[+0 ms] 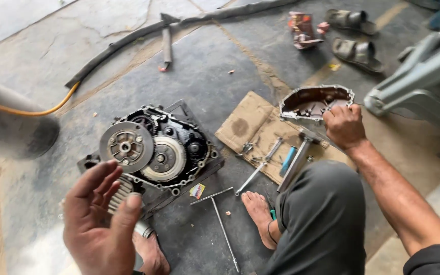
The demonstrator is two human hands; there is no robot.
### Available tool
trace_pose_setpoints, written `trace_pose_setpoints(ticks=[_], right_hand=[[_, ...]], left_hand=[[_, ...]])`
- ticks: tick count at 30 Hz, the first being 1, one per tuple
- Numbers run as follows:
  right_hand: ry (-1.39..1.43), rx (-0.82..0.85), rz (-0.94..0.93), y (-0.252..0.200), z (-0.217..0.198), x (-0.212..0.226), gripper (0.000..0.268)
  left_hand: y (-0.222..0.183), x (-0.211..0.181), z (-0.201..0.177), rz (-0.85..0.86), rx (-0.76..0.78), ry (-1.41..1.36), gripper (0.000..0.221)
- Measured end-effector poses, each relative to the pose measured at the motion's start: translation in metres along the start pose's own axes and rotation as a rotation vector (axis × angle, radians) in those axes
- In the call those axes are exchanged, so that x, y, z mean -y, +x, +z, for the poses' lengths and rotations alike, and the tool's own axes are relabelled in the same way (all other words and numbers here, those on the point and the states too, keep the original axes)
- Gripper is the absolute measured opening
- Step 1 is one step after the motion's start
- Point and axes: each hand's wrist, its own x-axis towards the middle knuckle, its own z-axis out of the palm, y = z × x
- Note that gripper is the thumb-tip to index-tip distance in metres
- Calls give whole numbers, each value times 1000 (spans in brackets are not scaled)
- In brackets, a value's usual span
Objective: Removing screws and disassembling the clutch cover and internal components of a motorcycle engine.
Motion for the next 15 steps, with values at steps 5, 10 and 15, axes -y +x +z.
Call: trace_pose_setpoints(ticks=[5, 10, 15], right_hand=[[61, -12, 12, 23, 71, 43, 8], [215, -25, 88, 48, 117, 84, 9], [255, -21, 168, 31, 150, 122, 9]], left_hand=[[-3, -8, 14, 8, -67, 167, 61], [7, 5, -1, 107, 52, 402, 64], [9, 11, -13, 152, 86, 522, 66]])
